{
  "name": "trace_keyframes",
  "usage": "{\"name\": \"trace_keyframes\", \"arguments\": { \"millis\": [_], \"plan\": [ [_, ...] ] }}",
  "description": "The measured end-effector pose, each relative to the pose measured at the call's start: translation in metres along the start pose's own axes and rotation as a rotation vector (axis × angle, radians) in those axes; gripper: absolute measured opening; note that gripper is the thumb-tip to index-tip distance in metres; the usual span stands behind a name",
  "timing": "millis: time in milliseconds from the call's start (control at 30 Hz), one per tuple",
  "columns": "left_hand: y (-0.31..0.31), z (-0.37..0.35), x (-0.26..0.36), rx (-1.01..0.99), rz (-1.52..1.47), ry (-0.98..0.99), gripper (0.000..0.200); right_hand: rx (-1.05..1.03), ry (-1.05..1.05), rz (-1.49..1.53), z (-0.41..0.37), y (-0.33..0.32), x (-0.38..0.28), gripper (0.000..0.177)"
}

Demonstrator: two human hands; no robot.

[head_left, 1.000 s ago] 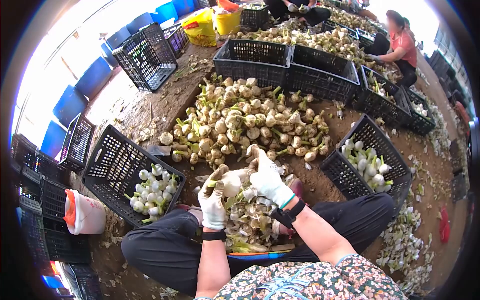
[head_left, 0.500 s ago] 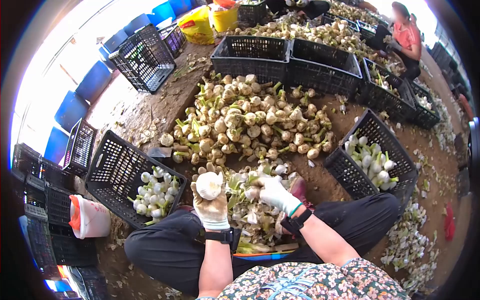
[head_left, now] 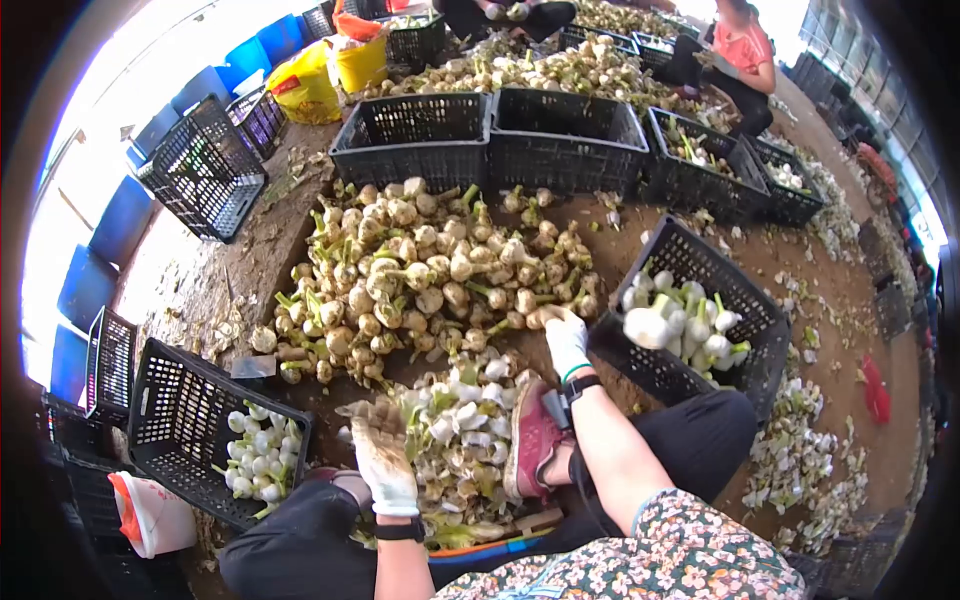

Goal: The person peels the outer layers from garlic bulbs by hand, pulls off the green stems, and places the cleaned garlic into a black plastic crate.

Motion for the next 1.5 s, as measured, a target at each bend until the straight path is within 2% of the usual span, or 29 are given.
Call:
{"name": "trace_keyframes", "arguments": {
  "millis": [33, 67, 100, 133, 200, 233, 267, 333, 367, 400, 467, 533, 567, 600, 667, 733, 800, 867, 933, 967, 1033, 1067, 1133, 1200, 1267, 1333, 1400, 1467, 1500],
  "plan": [
    [0.006, -0.005, 0.001, 0.021, 0.068, -0.002, 0.035, 0.228, 0.011, -0.659, 0.018, -0.016, 0.008, 0.041],
    [-0.001, -0.003, -0.002, 0.039, 0.121, -0.008, 0.033, 0.193, -0.001, -0.793, 0.031, -0.015, 0.018, 0.044],
    [-0.007, -0.005, -0.005, 0.051, 0.179, -0.032, 0.032, 0.082, -0.045, -0.855, 0.039, -0.003, 0.027, 0.029],
    [-0.013, -0.006, -0.009, 0.066, 0.234, -0.052, 0.031, 0.124, -0.192, -0.86, 0.038, 0.001, 0.024, 0.023],
    [-0.013, -0.011, -0.011, 0.076, 0.272, -0.025, 0.031, 0.156, 0.053, -0.383, 0.069, -0.016, 0.079, 0.014],
    [-0.015, -0.011, -0.013, 0.091, 0.281, -0.021, 0.032, 0.107, 0.138, -0.147, 0.108, -0.011, 0.144, 0.008],
    [-0.016, -0.012, -0.016, 0.102, 0.285, -0.021, 0.034, 0.074, 0.253, -0.025, 0.069, -0.013, 0.123, 0.009],
    [-0.005, -0.01, -0.02, 0.049, 0.317, -0.003, 0.042, -0.009, 0.277, 0.654, 0.025, 0.007, 0.106, 0.014],
    [0.002, -0.011, -0.023, -0.009, 0.353, 0.019, 0.044, -0.097, 0.319, 0.805, -0.019, 0.023, 0.07, 0.014],
    [0.009, -0.013, -0.024, -0.063, 0.392, 0.047, 0.047, -0.193, 0.364, 0.957, -0.058, 0.043, 0.039, 0.02],
    [0.033, -0.022, -0.027, -0.163, 0.414, 0.008, 0.061, -0.568, 0.444, 0.98, -0.101, 0.105, 0.03, 0.024],
    [0.048, -0.027, -0.021, -0.226, 0.353, 0.029, 0.062, -0.974, 0.761, 1.159, -0.177, 0.155, 0.0, 0.029],
    [0.056, -0.029, -0.01, -0.226, 0.32, 0.047, 0.063, -0.922, 0.529, 0.874, -0.213, 0.153, -0.044, 0.029],
    [0.063, -0.032, 0.003, -0.23, 0.281, 0.065, 0.063, -0.987, 0.428, 0.712, -0.223, 0.155, -0.054, 0.031],
    [0.075, -0.038, 0.033, -0.292, 0.276, 0.134, 0.063, -0.889, 0.257, 0.39, -0.236, 0.145, -0.093, 0.036],
    [0.061, -0.033, 0.04, -0.31, 0.396, 0.292, 0.066, -0.933, 0.241, 0.455, -0.236, 0.151, -0.104, 0.034],
    [0.069, -0.041, 0.05, -0.348, 0.428, 0.358, 0.067, -0.921, -0.003, 0.287, -0.245, 0.155, -0.126, 0.036],
    [0.074, -0.048, 0.059, -0.382, 0.464, 0.42, 0.069, -0.691, -0.629, -1.014, -0.254, 0.173, -0.124, 0.029],
    [0.065, -0.05, 0.055, -0.365, 0.33, 0.304, 0.07, -0.888, 0.262, 0.248, -0.243, 0.171, -0.087, 0.028],
    [0.063, -0.051, 0.058, -0.377, 0.374, 0.329, 0.071, -0.892, 0.255, 0.242, -0.25, 0.168, -0.094, 0.028],
    [0.06, -0.052, 0.061, -0.367, 0.353, 0.336, 0.071, -0.988, -0.003, 0.312, -0.276, 0.155, -0.143, 0.033],
    [0.061, -0.053, 0.065, -0.358, 0.337, 0.336, 0.071, -0.991, -0.008, 0.308, -0.279, 0.152, -0.148, 0.033],
    [0.065, -0.055, 0.073, -0.34, 0.326, 0.354, 0.066, -1.067, 0.149, 0.421, -0.286, 0.15, -0.148, 0.035],
    [0.071, -0.058, 0.075, -0.345, 0.225, 0.3, 0.063, -1.076, 0.176, 0.418, -0.292, 0.145, -0.156, 0.033],
    [0.078, -0.062, 0.086, -0.369, 0.225, 0.368, 0.055, -1.089, 0.213, 0.403, -0.282, 0.145, -0.147, 0.034],
    [0.065, -0.057, 0.078, -0.232, 0.074, 0.216, 0.046, -1.009, 0.213, 0.23, -0.266, 0.143, -0.134, 0.032],
    [0.061, -0.053, 0.075, -0.244, 0.1, 0.17, 0.046, -1.081, -0.256, 0.182, -0.273, 0.143, -0.167, 0.029],
    [0.065, -0.055, 0.066, -0.296, 0.058, 0.039, 0.048, -0.994, -0.309, 0.133, -0.27, 0.141, -0.164, 0.025],
    [0.066, -0.057, 0.069, -0.271, 0.177, 0.083, 0.053, -0.932, -0.362, 0.085, -0.269, 0.138, -0.164, 0.027]
  ]
}}
Point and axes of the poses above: each hand's wrist, its own z-axis towards the middle knuckle, its own y-axis out of the palm, x = y × z, the point moved 10 cm from there along z, towards the middle knuckle, and after that the axes turned 10 degrees about y, right-handed, at the moved point
